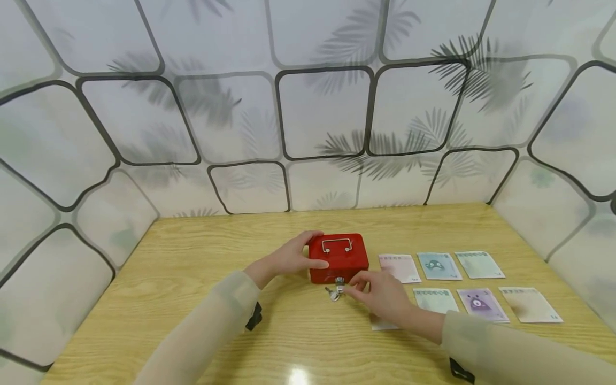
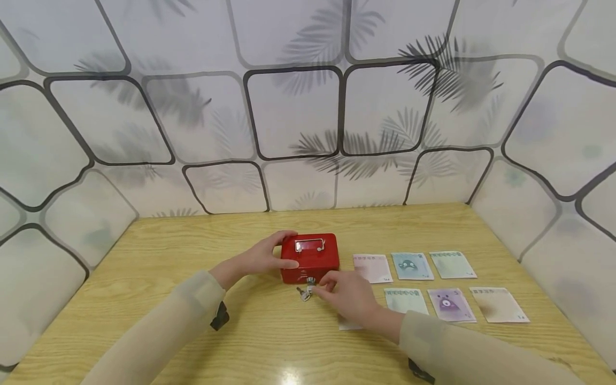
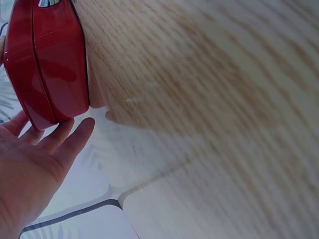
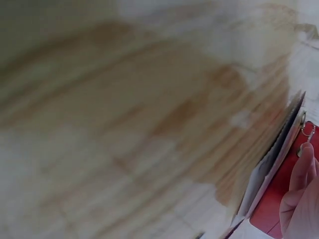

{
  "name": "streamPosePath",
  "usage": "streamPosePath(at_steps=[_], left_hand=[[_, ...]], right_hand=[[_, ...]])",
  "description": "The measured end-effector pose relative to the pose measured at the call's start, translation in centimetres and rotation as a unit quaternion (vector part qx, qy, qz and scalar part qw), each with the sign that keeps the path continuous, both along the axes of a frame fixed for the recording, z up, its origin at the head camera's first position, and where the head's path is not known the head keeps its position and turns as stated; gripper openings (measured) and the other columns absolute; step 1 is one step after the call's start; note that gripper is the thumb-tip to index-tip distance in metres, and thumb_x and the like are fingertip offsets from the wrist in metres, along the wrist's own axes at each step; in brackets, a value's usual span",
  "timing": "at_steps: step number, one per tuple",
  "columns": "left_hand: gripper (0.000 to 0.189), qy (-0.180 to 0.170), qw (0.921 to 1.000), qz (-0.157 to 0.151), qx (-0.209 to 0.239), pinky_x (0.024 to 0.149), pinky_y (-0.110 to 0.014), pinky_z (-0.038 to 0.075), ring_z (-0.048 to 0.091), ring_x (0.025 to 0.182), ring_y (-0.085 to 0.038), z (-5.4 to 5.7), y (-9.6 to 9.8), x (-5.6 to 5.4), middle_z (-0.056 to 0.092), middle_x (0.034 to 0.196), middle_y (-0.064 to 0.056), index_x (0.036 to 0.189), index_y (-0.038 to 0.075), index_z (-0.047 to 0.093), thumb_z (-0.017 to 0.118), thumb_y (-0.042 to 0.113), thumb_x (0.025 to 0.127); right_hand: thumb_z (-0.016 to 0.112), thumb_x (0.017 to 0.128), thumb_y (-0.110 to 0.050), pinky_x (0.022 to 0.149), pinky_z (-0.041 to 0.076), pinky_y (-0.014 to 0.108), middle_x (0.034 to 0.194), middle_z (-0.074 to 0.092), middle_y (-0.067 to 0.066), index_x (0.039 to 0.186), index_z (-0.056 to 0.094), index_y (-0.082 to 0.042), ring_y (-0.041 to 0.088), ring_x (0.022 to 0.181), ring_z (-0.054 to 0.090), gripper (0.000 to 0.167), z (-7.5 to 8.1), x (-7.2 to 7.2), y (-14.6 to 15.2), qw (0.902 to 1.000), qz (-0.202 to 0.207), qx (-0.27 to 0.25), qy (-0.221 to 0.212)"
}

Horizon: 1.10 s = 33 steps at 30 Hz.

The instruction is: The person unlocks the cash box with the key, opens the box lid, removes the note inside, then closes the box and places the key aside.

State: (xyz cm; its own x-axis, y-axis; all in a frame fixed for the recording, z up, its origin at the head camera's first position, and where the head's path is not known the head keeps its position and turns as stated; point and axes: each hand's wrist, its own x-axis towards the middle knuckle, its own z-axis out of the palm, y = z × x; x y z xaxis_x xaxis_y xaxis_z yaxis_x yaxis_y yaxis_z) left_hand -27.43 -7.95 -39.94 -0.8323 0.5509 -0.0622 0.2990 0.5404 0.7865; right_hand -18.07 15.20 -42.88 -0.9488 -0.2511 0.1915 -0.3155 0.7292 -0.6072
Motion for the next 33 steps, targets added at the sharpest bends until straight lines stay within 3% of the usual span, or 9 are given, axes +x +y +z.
streamPosePath(at_steps=[5,17,24,33], left_hand=[[0.078,-0.002,1.0000,-0.001,0.000,0.106,-0.047,0.035,0.043,0.127,-0.026,0.2,0.0,0.1,0.047,0.140,-0.009,0.147,0.009,0.036,0.077,0.031,0.085],[0.077,-0.002,0.9999,-0.011,0.003,0.106,-0.046,0.035,0.043,0.127,-0.025,0.0,0.3,0.2,0.047,0.141,-0.009,0.148,0.009,0.035,0.076,0.030,0.086],[0.077,-0.004,1.0000,-0.008,0.001,0.106,-0.046,0.035,0.044,0.127,-0.025,0.2,0.2,0.3,0.047,0.140,-0.009,0.148,0.009,0.034,0.076,0.030,0.086],[0.076,-0.008,0.9999,-0.005,0.007,0.107,-0.045,0.034,0.043,0.127,-0.025,0.2,0.1,0.1,0.047,0.140,-0.009,0.147,0.009,0.035,0.076,0.027,0.086]], right_hand=[[0.076,0.083,-0.040,0.052,0.042,0.023,0.062,0.056,-0.017,0.079,0.072,-0.021,0.006,0.057,0.048,0.020,-0.2,-0.3,-0.5,0.9993,-0.030,0.011,-0.020],[0.076,0.084,-0.034,0.050,0.039,0.022,0.060,0.058,-0.015,0.077,0.076,-0.017,0.006,0.055,0.048,0.018,-0.1,-0.5,-1.2,0.9991,-0.020,0.011,-0.036],[0.076,0.084,-0.034,0.045,0.035,0.022,0.052,0.054,-0.010,0.074,0.076,-0.017,0.008,0.048,0.048,0.020,-0.2,-0.7,-1.5,0.9965,-0.029,-0.012,-0.078],[0.078,0.082,-0.030,0.044,0.035,0.022,0.048,0.054,-0.010,0.063,0.068,-0.015,0.009,0.046,0.049,0.027,-0.2,-0.7,-2.3,0.9936,-0.050,-0.043,-0.091]])
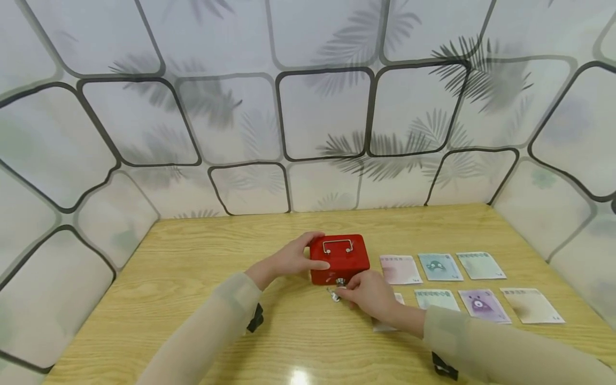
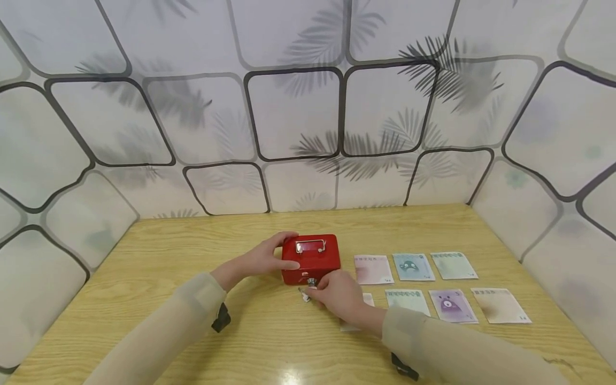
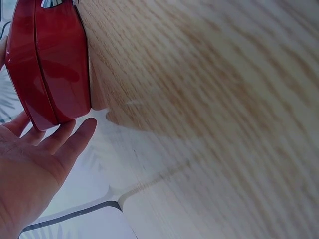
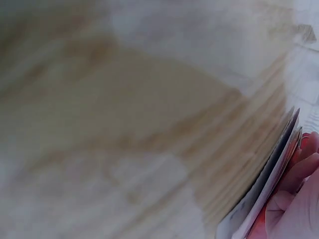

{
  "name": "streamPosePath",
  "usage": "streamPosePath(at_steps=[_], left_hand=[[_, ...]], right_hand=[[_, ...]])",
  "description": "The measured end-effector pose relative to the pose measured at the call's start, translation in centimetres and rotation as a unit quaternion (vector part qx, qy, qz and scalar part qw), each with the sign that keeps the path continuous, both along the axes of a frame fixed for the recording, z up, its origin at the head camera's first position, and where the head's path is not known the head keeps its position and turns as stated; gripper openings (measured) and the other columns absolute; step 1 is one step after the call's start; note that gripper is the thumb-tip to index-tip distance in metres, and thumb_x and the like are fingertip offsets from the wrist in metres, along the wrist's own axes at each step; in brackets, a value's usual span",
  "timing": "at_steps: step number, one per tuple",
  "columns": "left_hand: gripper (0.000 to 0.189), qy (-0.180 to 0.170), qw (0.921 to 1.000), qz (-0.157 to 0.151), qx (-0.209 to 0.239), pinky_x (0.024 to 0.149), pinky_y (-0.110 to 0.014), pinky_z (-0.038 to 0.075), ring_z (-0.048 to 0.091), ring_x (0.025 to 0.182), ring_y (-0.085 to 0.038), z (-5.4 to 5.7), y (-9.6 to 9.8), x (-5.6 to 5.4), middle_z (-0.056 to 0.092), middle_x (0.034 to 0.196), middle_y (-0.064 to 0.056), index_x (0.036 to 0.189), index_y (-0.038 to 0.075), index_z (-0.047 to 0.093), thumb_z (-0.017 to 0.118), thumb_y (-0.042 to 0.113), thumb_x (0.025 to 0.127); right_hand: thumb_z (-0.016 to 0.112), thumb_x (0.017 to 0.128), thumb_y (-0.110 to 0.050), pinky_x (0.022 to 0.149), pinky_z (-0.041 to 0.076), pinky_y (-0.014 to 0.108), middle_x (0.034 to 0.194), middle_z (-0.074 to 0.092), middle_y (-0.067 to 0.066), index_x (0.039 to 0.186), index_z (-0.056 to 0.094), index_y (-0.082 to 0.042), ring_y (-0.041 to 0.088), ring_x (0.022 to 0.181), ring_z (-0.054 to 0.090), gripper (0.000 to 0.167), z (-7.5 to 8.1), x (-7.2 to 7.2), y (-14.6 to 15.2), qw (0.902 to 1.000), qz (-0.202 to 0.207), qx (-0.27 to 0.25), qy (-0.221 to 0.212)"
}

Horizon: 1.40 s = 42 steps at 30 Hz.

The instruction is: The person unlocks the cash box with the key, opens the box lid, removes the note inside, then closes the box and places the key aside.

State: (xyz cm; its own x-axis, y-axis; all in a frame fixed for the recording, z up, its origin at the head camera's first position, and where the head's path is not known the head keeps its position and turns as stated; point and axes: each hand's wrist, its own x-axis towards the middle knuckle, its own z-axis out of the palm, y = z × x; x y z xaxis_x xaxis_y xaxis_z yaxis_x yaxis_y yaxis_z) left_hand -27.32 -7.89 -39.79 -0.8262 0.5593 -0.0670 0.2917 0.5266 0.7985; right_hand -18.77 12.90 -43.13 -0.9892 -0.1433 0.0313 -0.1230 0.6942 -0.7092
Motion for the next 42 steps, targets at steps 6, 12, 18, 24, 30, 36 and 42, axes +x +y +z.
streamPosePath(at_steps=[6,12,18,24,30,36,42], left_hand=[[0.077,-0.003,1.0000,0.001,0.000,0.108,-0.046,0.032,0.043,0.126,-0.025,0.12,0.05,-0.09,0.047,0.139,-0.009,0.148,0.009,0.035,0.076,0.027,0.086],[0.077,0.001,1.0000,0.003,0.005,0.108,-0.048,0.032,0.044,0.127,-0.027,0.17,0.02,-0.05,0.047,0.139,-0.011,0.147,0.007,0.035,0.076,0.027,0.086],[0.077,0.002,1.0000,0.005,0.002,0.107,-0.047,0.033,0.044,0.126,-0.026,0.01,0.15,-0.17,0.047,0.140,-0.010,0.147,0.007,0.035,0.076,0.028,0.085],[0.077,0.004,1.0000,0.002,0.001,0.107,-0.046,0.033,0.044,0.125,-0.025,-0.05,0.25,-0.23,0.047,0.139,-0.009,0.147,0.008,0.035,0.076,0.027,0.085],[0.077,0.002,1.0000,0.001,0.004,0.106,-0.046,0.034,0.044,0.125,-0.025,0.07,0.17,-0.09,0.047,0.139,-0.009,0.147,0.008,0.035,0.076,0.028,0.086],[0.076,-0.003,1.0000,0.004,0.007,0.104,-0.046,0.037,0.044,0.123,-0.024,-0.10,0.05,0.03,0.048,0.138,-0.008,0.147,0.008,0.035,0.076,0.028,0.086],[0.076,-0.002,0.9999,0.002,0.012,0.104,-0.046,0.037,0.044,0.123,-0.024,-0.35,0.08,-0.04,0.047,0.137,-0.008,0.147,0.008,0.035,0.076,0.029,0.086]], right_hand=[[0.077,0.084,-0.024,0.043,0.028,0.020,0.050,0.058,-0.010,0.061,0.066,-0.013,0.008,0.047,0.047,0.028,0.25,0.29,-0.34,0.9993,-0.010,-0.030,-0.019],[0.076,0.085,-0.018,0.043,0.026,0.019,0.050,0.059,-0.009,0.060,0.066,-0.011,0.008,0.047,0.044,0.028,0.02,0.22,-0.51,0.9987,-0.009,-0.049,-0.013],[0.073,0.085,-0.009,0.042,0.030,0.019,0.050,0.057,-0.010,0.063,0.062,-0.011,0.008,0.045,0.045,0.025,0.10,0.11,-0.55,0.9991,0.007,-0.042,0.007],[0.073,0.086,-0.011,0.042,0.030,0.019,0.050,0.055,-0.011,0.063,0.060,-0.014,0.008,0.044,0.044,0.027,0.29,0.17,-0.45,0.9993,0.023,-0.009,0.026],[0.073,0.086,-0.014,0.044,0.033,0.021,0.049,0.050,-0.012,0.062,0.057,-0.017,0.008,0.046,0.045,0.029,0.36,0.03,-0.53,0.9967,0.040,0.043,0.056],[0.075,0.084,-0.017,0.046,0.034,0.022,0.051,0.047,-0.012,0.062,0.055,-0.019,0.007,0.048,0.043,0.030,0.56,-0.03,-0.61,0.9902,0.052,0.099,0.084],[0.076,0.084,-0.023,0.046,0.036,0.022,0.053,0.047,-0.013,0.062,0.057,-0.020,0.006,0.049,0.042,0.029,0.71,-0.02,-0.46,0.9834,0.059,0.138,0.102]])
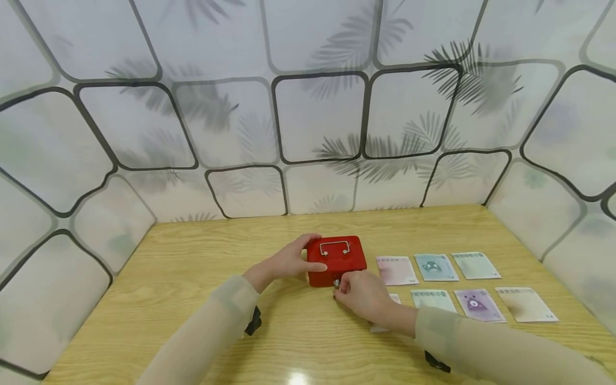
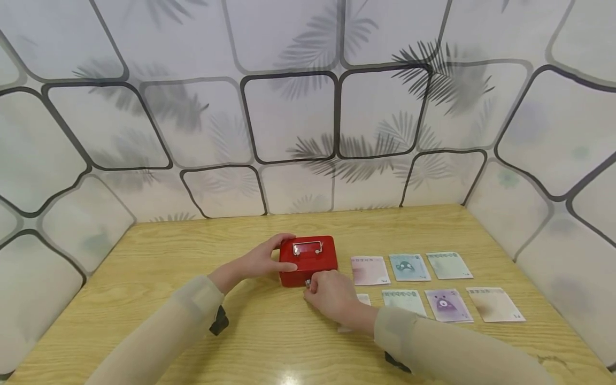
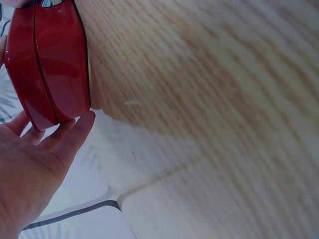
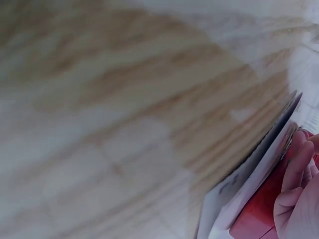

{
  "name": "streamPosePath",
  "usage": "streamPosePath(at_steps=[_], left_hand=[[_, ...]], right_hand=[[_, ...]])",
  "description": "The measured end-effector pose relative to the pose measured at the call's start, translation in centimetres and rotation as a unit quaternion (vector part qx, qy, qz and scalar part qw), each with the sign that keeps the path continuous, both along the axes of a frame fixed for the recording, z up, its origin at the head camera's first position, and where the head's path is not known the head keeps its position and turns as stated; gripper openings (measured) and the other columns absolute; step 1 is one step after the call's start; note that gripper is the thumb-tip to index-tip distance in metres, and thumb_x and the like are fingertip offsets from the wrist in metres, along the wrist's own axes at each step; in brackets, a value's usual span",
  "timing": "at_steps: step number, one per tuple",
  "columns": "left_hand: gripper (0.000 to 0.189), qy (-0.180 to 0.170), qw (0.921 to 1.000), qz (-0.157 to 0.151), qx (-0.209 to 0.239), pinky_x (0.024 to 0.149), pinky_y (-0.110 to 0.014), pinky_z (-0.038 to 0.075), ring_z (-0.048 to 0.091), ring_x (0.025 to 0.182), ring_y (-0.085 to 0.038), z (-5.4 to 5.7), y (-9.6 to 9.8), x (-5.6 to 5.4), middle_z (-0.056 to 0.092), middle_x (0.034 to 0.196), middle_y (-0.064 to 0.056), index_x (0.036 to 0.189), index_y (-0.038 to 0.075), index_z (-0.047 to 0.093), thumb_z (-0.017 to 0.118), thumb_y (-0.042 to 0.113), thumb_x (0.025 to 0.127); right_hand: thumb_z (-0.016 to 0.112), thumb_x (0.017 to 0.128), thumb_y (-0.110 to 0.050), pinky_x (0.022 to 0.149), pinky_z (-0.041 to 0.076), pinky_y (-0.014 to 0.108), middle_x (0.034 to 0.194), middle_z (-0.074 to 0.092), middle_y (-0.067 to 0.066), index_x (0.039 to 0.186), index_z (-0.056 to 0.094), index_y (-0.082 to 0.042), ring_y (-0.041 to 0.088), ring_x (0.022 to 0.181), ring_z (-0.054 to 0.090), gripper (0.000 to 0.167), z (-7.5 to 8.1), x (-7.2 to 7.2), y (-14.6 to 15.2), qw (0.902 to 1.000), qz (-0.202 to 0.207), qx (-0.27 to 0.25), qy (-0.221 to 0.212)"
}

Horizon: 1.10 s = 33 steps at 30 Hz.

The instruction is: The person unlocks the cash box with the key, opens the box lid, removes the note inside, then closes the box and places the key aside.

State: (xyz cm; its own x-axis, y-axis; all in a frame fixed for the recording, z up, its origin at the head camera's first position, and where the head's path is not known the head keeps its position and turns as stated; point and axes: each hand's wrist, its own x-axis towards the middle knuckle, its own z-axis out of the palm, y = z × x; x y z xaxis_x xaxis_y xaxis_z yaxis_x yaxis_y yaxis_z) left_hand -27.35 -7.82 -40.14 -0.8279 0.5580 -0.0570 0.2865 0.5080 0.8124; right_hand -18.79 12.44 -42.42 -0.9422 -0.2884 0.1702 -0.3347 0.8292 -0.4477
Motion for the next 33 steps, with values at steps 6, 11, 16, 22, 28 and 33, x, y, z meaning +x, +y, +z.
streamPosePath(at_steps=[6,11,16,22,28,33], left_hand=[[0.075,0.003,1.0000,-0.003,0.003,0.105,-0.047,0.036,0.044,0.123,-0.025,-0.1,-0.1,-0.1,0.048,0.137,-0.009,0.146,0.007,0.036,0.076,0.028,0.086],[0.075,0.003,1.0000,-0.003,0.005,0.104,-0.048,0.036,0.044,0.123,-0.025,-0.2,-0.1,-0.1,0.048,0.137,-0.009,0.146,0.008,0.036,0.076,0.027,0.086],[0.076,0.002,1.0000,0.001,-0.002,0.105,-0.049,0.036,0.044,0.125,-0.026,0.0,-0.1,-0.1,0.047,0.139,-0.009,0.147,0.009,0.035,0.076,0.030,0.086],[0.077,0.006,0.9999,0.006,-0.012,0.104,-0.048,0.037,0.044,0.125,-0.026,0.3,-0.1,-0.1,0.046,0.140,-0.009,0.147,0.011,0.035,0.076,0.033,0.085],[0.077,0.010,0.9999,0.003,-0.009,0.103,-0.048,0.038,0.043,0.125,-0.026,0.3,-0.2,-0.1,0.046,0.140,-0.009,0.147,0.010,0.035,0.076,0.032,0.085],[0.078,0.004,0.9999,0.002,-0.011,0.105,-0.048,0.036,0.043,0.127,-0.026,0.2,-0.1,0.0,0.046,0.141,-0.010,0.147,0.010,0.035,0.076,0.032,0.085]], right_hand=[[0.074,0.084,-0.026,0.046,0.037,0.022,0.052,0.046,-0.014,0.062,0.058,-0.021,0.005,0.049,0.043,0.028,-0.1,-0.2,0.1,0.9999,0.006,0.013,0.009],[0.073,0.085,-0.022,0.047,0.036,0.022,0.051,0.045,-0.014,0.060,0.055,-0.022,0.005,0.049,0.042,0.031,-0.2,-0.3,0.0,0.9996,0.015,0.018,0.012],[0.072,0.086,-0.019,0.048,0.036,0.021,0.049,0.043,-0.011,0.058,0.051,-0.020,0.006,0.047,0.041,0.035,0.0,-0.1,-0.1,0.9997,0.018,0.016,0.007],[0.070,0.084,-0.016,0.049,0.035,0.022,0.049,0.042,-0.013,0.057,0.052,-0.020,0.005,0.048,0.039,0.033,0.2,0.8,-0.2,0.9996,0.020,0.015,0.013],[0.071,0.085,-0.016,0.047,0.037,0.021,0.053,0.047,-0.014,0.062,0.058,-0.019,0.004,0.049,0.041,0.027,0.8,1.4,0.2,0.9996,0.020,-0.016,0.008],[0.072,0.088,-0.018,0.045,0.036,0.020,0.054,0.048,-0.014,0.065,0.060,-0.019,0.003,0.047,0.042,0.025,1.3,2.0,0.7,0.9987,0.020,-0.044,-0.016]])
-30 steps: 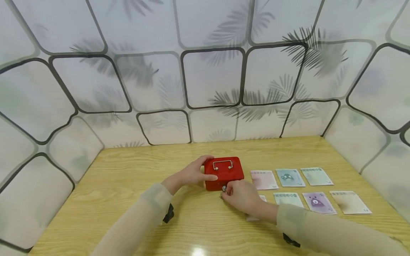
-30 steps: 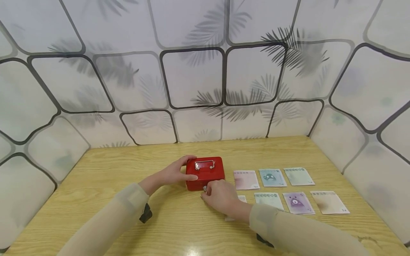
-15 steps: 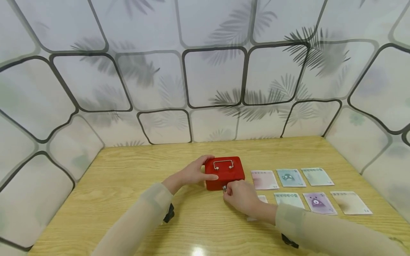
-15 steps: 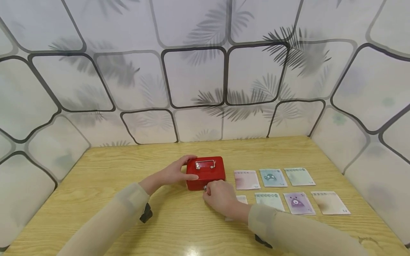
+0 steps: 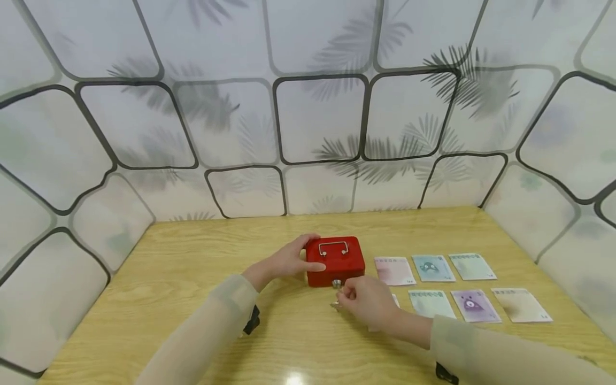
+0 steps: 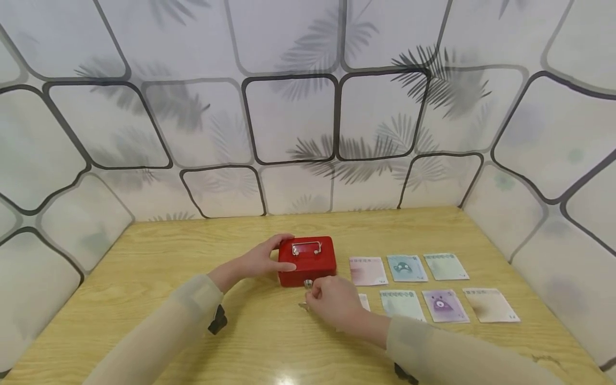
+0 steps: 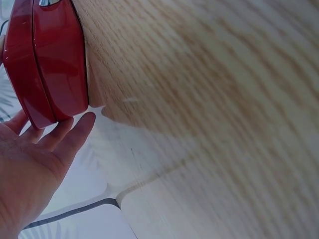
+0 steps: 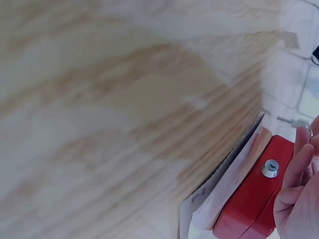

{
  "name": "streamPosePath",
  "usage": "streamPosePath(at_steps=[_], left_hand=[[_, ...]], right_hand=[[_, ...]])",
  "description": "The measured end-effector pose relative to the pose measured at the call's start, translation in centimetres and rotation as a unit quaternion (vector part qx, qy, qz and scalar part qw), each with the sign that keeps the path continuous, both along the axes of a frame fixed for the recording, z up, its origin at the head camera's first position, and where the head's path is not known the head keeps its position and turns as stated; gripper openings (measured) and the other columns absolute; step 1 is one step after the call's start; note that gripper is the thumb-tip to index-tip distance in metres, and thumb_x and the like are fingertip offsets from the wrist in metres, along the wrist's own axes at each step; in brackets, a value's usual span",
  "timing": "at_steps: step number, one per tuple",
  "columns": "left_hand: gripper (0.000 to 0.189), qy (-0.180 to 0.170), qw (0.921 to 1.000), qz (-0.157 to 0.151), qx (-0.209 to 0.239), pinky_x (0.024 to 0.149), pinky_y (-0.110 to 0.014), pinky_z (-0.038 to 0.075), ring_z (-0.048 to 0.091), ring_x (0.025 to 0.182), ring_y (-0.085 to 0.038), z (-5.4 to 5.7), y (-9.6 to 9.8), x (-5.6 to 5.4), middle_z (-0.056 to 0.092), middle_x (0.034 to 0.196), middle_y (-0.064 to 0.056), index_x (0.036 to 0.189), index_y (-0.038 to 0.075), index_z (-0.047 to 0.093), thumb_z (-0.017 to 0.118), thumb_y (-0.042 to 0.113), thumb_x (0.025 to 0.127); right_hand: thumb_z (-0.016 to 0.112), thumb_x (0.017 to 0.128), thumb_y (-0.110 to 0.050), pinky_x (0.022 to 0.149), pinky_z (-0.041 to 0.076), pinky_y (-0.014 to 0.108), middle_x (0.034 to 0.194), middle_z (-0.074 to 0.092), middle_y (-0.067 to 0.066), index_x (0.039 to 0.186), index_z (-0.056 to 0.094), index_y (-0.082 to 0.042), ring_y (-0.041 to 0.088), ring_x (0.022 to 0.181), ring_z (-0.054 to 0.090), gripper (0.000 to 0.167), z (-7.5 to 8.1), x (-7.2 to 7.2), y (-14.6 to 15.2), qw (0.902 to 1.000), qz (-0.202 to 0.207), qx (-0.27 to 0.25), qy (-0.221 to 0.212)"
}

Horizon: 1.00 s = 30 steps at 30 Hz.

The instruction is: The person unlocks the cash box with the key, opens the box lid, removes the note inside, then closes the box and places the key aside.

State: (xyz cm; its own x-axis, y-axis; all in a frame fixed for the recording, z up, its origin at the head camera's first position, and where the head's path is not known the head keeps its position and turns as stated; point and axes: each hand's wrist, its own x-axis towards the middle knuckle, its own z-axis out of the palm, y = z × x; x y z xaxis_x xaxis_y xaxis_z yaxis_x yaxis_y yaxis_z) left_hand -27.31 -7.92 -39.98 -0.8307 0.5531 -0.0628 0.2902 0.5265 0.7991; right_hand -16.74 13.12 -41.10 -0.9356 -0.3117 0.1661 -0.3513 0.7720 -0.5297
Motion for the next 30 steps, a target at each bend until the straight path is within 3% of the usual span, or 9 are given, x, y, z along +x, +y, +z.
streamPosePath(at_steps=[10,19,24,30], left_hand=[[0.077,0.003,1.0000,-0.004,-0.001,0.105,-0.049,0.036,0.043,0.126,-0.026,-0.1,0.1,0.0,0.047,0.140,-0.010,0.147,0.010,0.035,0.076,0.031,0.085],[0.076,0.009,0.9999,-0.007,0.003,0.105,-0.050,0.035,0.043,0.127,-0.027,-0.3,-0.1,0.1,0.047,0.140,-0.010,0.147,0.009,0.036,0.076,0.031,0.086],[0.076,0.006,1.0000,-0.007,-0.001,0.105,-0.049,0.035,0.044,0.126,-0.026,-0.3,-0.1,0.2,0.047,0.139,-0.009,0.147,0.011,0.035,0.075,0.033,0.086],[0.075,0.011,0.9999,-0.010,0.000,0.105,-0.048,0.035,0.044,0.125,-0.025,-0.3,-0.1,-0.1,0.048,0.138,-0.007,0.146,0.010,0.036,0.075,0.031,0.086]], right_hand=[[0.071,0.089,-0.021,0.048,0.040,0.021,0.056,0.052,-0.018,0.068,0.063,-0.022,0.000,0.051,0.045,0.022,-0.3,0.5,-0.6,0.9987,0.046,-0.018,-0.009],[0.073,0.089,-0.021,0.050,0.040,0.020,0.060,0.059,-0.016,0.075,0.068,-0.019,0.000,0.054,0.053,0.015,-0.9,0.0,-1.3,0.9831,0.141,-0.061,-0.099],[0.074,0.088,-0.021,0.054,0.042,0.020,0.062,0.063,-0.013,0.077,0.072,-0.018,0.003,0.056,0.056,0.012,-0.9,-0.9,-1.4,0.9734,0.163,-0.076,-0.142],[0.076,0.086,-0.023,0.055,0.043,0.020,0.062,0.062,-0.015,0.076,0.073,-0.020,0.003,0.058,0.053,0.011,-0.5,-1.5,-1.7,0.9711,0.176,-0.053,-0.153]])
